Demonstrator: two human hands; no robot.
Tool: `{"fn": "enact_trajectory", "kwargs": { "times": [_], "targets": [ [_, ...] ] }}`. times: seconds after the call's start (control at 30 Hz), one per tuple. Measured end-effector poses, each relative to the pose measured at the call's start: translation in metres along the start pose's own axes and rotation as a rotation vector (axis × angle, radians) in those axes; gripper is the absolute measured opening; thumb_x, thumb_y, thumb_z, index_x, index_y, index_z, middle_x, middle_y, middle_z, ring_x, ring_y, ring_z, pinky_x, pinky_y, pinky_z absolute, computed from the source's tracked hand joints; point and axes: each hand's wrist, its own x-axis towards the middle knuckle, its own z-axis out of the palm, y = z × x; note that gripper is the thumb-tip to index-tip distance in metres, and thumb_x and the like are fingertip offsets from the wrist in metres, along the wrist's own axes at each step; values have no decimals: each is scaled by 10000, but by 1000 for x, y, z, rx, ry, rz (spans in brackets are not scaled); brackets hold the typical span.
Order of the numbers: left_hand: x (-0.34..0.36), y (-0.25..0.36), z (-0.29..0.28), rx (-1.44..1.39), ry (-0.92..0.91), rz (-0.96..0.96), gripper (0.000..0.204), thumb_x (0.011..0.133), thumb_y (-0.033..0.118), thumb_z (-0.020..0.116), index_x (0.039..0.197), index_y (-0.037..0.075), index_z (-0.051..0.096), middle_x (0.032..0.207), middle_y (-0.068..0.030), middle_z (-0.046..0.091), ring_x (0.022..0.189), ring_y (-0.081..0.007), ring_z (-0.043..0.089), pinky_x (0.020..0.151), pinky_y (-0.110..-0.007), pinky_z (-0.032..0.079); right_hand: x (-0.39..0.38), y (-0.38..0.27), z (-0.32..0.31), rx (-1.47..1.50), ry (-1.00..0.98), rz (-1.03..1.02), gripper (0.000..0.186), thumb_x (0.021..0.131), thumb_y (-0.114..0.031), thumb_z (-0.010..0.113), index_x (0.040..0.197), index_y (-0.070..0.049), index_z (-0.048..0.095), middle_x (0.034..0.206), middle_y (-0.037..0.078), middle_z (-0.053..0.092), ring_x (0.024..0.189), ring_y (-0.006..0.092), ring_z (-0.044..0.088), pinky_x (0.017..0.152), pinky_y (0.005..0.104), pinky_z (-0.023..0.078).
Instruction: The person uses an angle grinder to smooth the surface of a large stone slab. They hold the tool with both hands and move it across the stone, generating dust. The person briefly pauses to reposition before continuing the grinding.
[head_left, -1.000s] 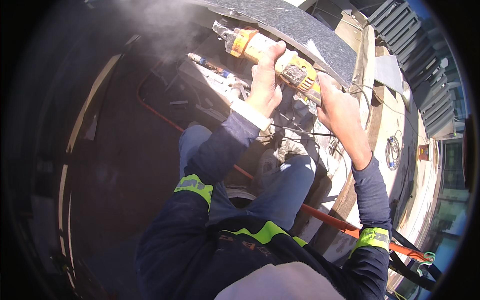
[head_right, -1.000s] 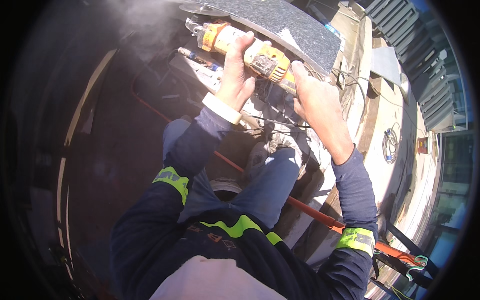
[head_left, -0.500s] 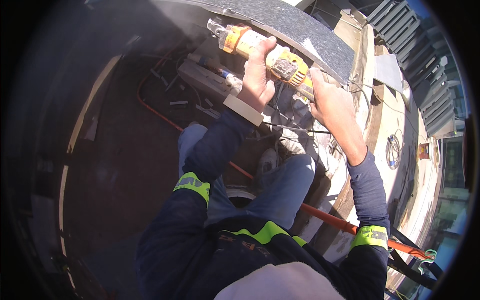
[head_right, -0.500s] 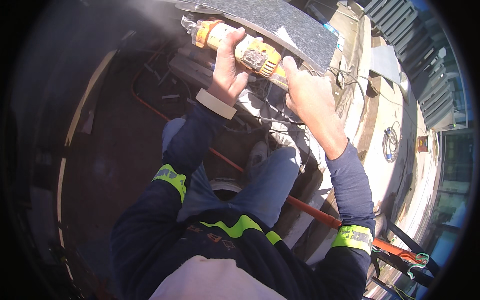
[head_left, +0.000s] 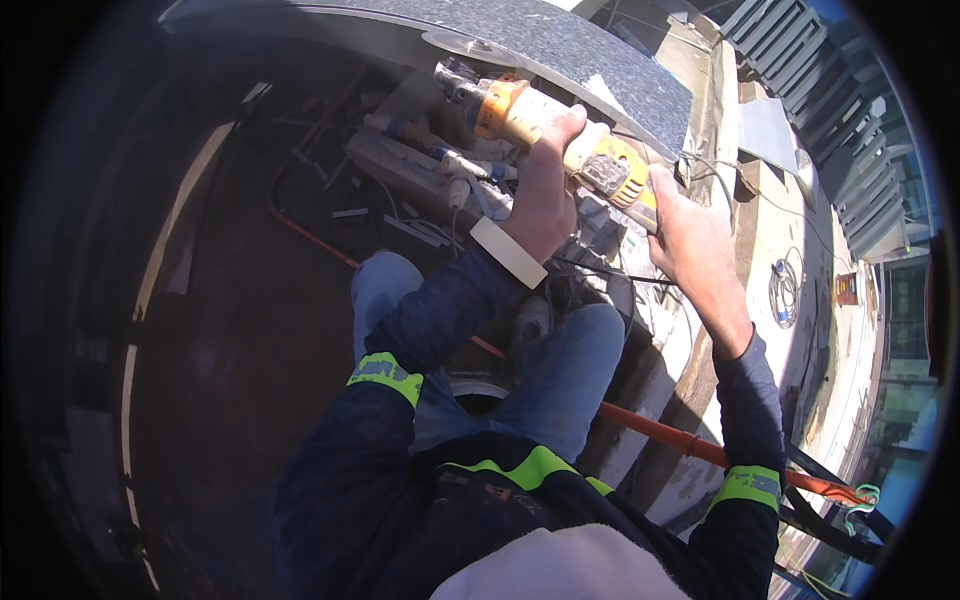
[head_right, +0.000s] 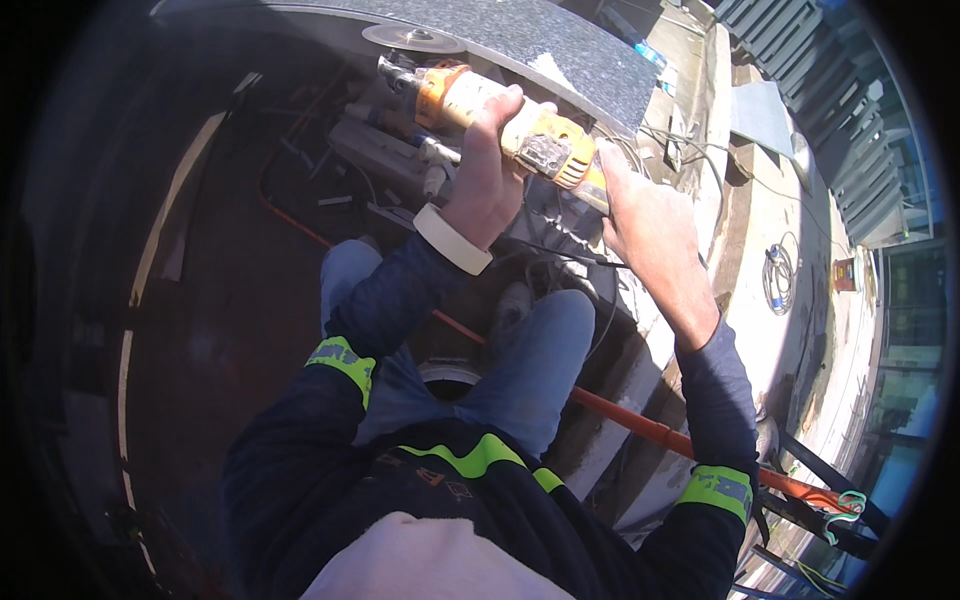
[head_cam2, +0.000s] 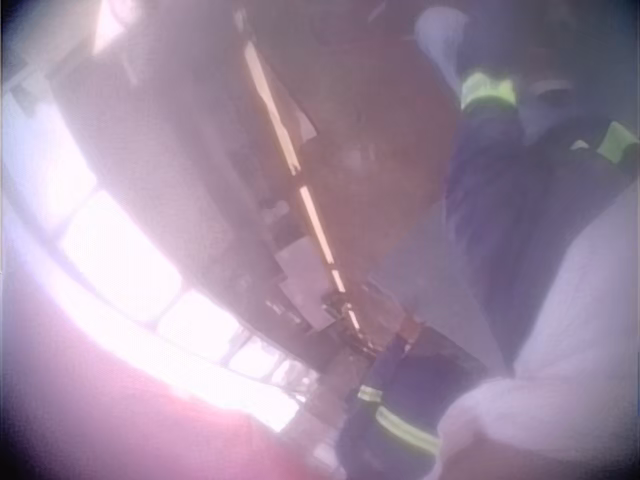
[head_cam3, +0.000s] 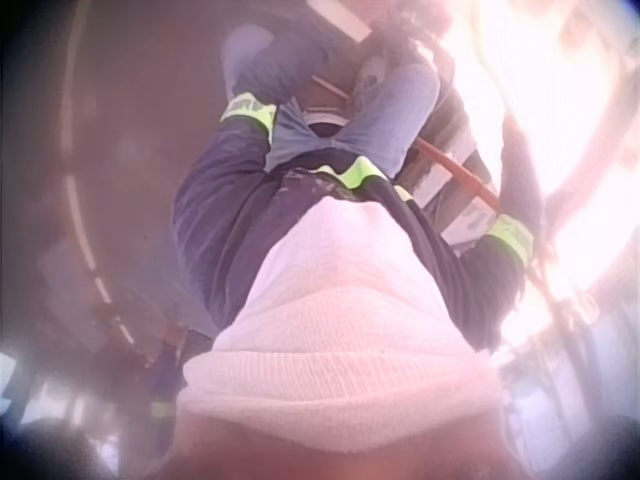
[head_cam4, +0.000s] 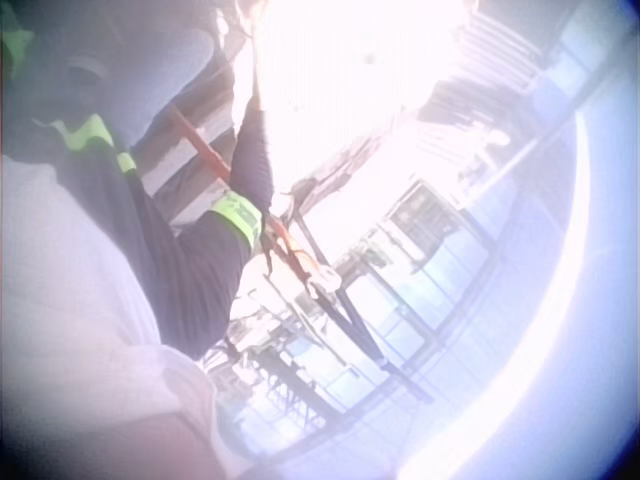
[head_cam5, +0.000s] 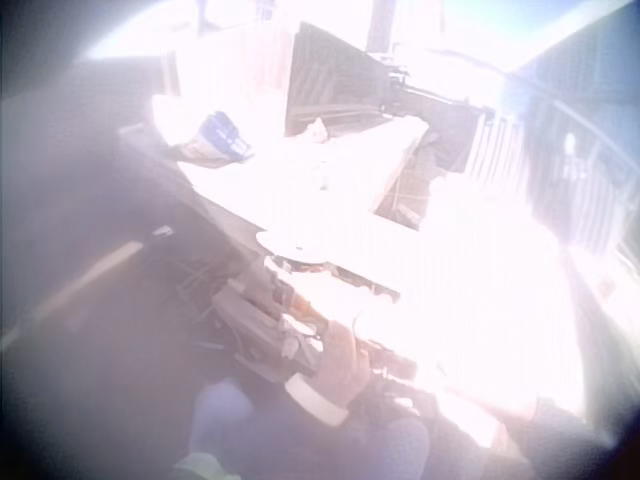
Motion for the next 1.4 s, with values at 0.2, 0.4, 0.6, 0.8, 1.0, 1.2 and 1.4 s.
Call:
{"fn": "enact_trajectory", "kwargs": {
  "times": [0.2, 0.4, 0.6, 0.8, 1.0, 1.2, 1.4],
  "targets": [
    [21, 12, -21, -24, -55, 58, 271, 1069, 272, 725, 1216, 59, 646, 1088, -104, 758, 1043, -238, 782, 952, -436, 654, 22, -9, 7, 5, 3, -33, 731, 847, -95, 794, 1503, -53, 476, 973, 210, 760, 858, 416, 776, 712, 525, 600],
    [32, 26, -35, -45, -8, 43, 330, 1035, 290, 776, 1232, 61, 644, 1069, -106, 768, 1053, -252, 790, 959, -451, 661, 37, -27, 7, 18, 40, -55, 711, 845, -90, 812, 1472, -59, 477, 953, 198, 766, 881, 412, 786, 720, 520, 610],
    [46, 34, -44, 1, 16, 21, 376, 1005, 301, 802, 1278, 132, 607, 1146, -116, 772, 1082, -286, 786, 943, -545, 651, 49, -35, 23, 38, 77, -61, 621, 869, -86, 799, 1416, -51, 507, 892, 188, 776, 838, 388, 796, 704, 497, 622],
    [64, 59, -60, -30, -55, -124, 368, 1022, 356, 757, 1193, 33, 712, 1215, -176, 752, 1151, -363, 748, 1030, -584, 619, 53, -31, 12, 182, 97, -73, 439, 887, -77, 770, 1270, -29, 563, 811, 171, 755, 794, 389, 796, 658, 495, 616],
    [59, 33, -51, 10, -88, -203, 529, 1021, 413, 734, 1316, -16, 638, 1286, -184, 708, 1231, -361, 718, 1078, -547, 598, 11, -12, 0, 143, 101, -29, 399, 895, -120, 779, 1242, -19, 610, 762, 136, 762, 745, 355, 806, 650, 484, 633],
    [4, 1, 3, 165, 131, -110, 666, 1014, 447, 703, 1469, -26, 586, 1467, -200, 656, 1391, -376, 640, 1193, -591, 498, -32, -2, -9, 109, 110, -8, 385, 886, -137, 797, 1220, -40, 633, 814, 142, 787, 787, 352, 819, 654, 472, 614],
    [2, -5, -1, 138, 91, -126, 662, 999, 452, 713, 1455, -16, 605, 1471, -185, 654, 1425, -366, 614, 1235, -597, 435, -35, -1, -8, 98, 80, 17, 320, 935, -168, 743, 1218, -56, 646, 852, 143, 804, 820, 345, 827, 666, 478, 617]
  ]
}}
